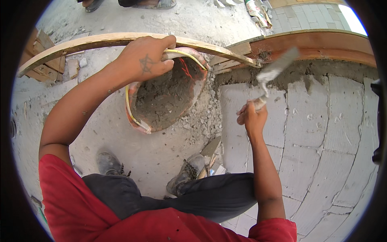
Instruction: The person scoops cement from a bucket with a trowel and applies it to the floor along a wooden guide. They repeatedly smooth the cement into the gaps between tiles and the wooden frame.
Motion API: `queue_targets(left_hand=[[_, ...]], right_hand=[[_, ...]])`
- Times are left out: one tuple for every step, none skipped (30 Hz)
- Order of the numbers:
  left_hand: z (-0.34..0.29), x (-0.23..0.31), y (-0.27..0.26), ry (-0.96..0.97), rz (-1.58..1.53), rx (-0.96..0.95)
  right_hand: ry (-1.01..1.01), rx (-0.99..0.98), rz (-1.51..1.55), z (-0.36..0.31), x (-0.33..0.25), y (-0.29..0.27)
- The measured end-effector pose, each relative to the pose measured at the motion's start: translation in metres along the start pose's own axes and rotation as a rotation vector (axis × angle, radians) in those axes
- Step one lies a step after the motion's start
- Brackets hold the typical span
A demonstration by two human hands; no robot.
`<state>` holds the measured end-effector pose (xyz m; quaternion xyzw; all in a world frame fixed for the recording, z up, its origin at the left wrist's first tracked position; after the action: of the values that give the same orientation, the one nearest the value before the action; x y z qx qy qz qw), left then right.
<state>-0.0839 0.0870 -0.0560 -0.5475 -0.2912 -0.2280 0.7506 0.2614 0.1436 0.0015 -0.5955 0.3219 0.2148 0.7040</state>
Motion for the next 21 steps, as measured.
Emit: queue_targets(left_hand=[[0.001,0.0,-0.003,-0.003,-0.006,0.007],[0.0,0.0,-0.004,-0.003,0.014,0.0],[0.0,0.0,-0.005,-0.008,0.036,-0.006],[-0.001,0.0,-0.005,-0.012,0.052,-0.023],[-0.003,0.0,-0.005,-0.02,0.042,-0.022],[-0.002,0.001,-0.005,-0.017,0.034,-0.016],[0.0,0.0,-0.005,-0.01,0.031,0.004],[0.001,0.001,-0.004,-0.006,0.021,-0.004],[0.001,0.0,-0.003,-0.007,0.016,-0.01],[0.001,0.0,-0.002,-0.014,0.015,-0.013],[0.001,0.0,-0.003,0.0,0.011,-0.004],[0.001,0.001,-0.003,0.009,0.008,0.006],[0.0,0.0,-0.004,0.009,0.01,0.017],[0.0,0.0,-0.004,0.022,-0.001,0.019],[0.0,0.0,-0.004,0.029,-0.009,0.019],[0.0,-0.001,-0.004,0.027,-0.016,0.019],[0.0,-0.002,-0.004,0.029,-0.005,0.02],[0.0,-0.003,-0.003,0.02,0.006,0.019],[0.0,-0.004,-0.002,0.013,0.016,0.014],[-0.001,-0.004,-0.002,0.009,0.014,0.017],[-0.001,-0.004,-0.002,0.01,0.015,0.024]], right_hand=[[0.268,-0.278,-0.286,0.001,0.031,0.008],[0.287,-0.229,-0.154,0.0,0.043,0.013],[0.19,-0.201,-0.129,0.006,0.045,0.011],[0.153,-0.186,-0.134,0.008,0.046,0.005],[0.113,-0.151,-0.127,0.01,0.042,-0.003],[0.134,-0.174,-0.139,0.011,0.041,-0.007],[0.128,-0.163,-0.166,0.011,0.039,-0.011],[0.112,-0.15,-0.174,0.013,0.036,-0.014],[0.109,-0.203,-0.168,0.012,0.035,-0.011],[0.069,-0.115,-0.226,0.014,0.035,-0.013],[0.04,-0.098,-0.27,0.014,0.035,-0.011],[0.01,-0.096,-0.313,0.013,0.035,-0.009],[0.009,-0.083,-0.291,0.012,0.034,-0.009],[0.01,-0.077,-0.268,0.011,0.029,-0.012],[-0.01,-0.045,-0.235,0.012,0.02,-0.019],[-0.089,0.01,-0.167,0.01,0.003,-0.029],[-0.21,0.081,0.006,0.007,-0.02,-0.041],[-0.343,0.214,0.1,0.006,-0.044,-0.059],[-0.449,0.349,0.198,-0.001,-0.067,-0.081],[-0.602,0.461,0.361,-0.004,-0.088,-0.098],[-0.783,0.529,0.438,-0.009,-0.104,-0.109]])
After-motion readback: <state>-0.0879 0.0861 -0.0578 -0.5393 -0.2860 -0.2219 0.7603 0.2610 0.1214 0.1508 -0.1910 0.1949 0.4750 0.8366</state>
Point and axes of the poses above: each hand's wrist, its own z-axis towards the middle knuckle, its own y-axis out of the palm, x = y × z, the point moved 5 cm from there along z, towards the middle knuckle, and after that the axes turned 13 degrees about x, right-handed, at the moved point
